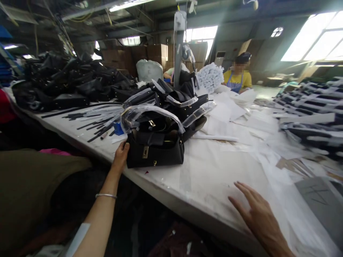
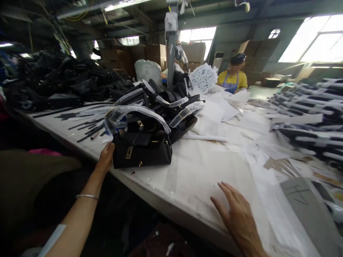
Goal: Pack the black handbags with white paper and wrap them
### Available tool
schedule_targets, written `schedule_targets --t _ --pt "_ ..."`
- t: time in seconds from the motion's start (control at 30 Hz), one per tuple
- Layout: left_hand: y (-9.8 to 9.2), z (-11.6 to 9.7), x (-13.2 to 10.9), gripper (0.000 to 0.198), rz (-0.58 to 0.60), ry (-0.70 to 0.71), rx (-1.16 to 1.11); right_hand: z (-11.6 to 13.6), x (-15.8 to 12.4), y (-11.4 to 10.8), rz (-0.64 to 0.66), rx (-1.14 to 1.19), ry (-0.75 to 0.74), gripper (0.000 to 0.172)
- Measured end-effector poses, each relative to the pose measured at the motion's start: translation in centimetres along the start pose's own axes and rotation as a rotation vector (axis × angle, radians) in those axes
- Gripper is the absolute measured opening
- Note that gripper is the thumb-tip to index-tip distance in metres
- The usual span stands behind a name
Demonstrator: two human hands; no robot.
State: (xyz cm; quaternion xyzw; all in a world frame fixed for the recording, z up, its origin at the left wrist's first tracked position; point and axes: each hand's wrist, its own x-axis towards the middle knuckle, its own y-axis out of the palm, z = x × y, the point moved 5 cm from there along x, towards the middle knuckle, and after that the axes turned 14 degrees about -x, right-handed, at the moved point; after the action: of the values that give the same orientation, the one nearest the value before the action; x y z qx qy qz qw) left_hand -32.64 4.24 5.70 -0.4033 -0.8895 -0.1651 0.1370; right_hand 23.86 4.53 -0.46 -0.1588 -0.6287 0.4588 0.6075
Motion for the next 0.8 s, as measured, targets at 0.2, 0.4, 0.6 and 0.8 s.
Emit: schedule_targets --t 0.2,0.4,0.6,0.8 --pt "0.6 -1.6 0.4 0.091 0.142 -0.031 0.023 9.5 10.9 5.1 0.371 0.654 0.134 0.084" --pt "1.3 -0.8 -3.2 0.062 0.08 0.023 0.112 15.2 16.2 8.1 0.506 1.062 0.125 0.101" --pt "2.7 -1.6 -7.6 0.045 0.079 0.115 0.096 13.6 13.2 5.4 0.436 0.956 0.161 0.09" --pt "10.0 -4.4 -10.8 0.046 0.292 0.108 0.038 6.0 5.9 -2.0 0.229 0.742 0.421 0.093"
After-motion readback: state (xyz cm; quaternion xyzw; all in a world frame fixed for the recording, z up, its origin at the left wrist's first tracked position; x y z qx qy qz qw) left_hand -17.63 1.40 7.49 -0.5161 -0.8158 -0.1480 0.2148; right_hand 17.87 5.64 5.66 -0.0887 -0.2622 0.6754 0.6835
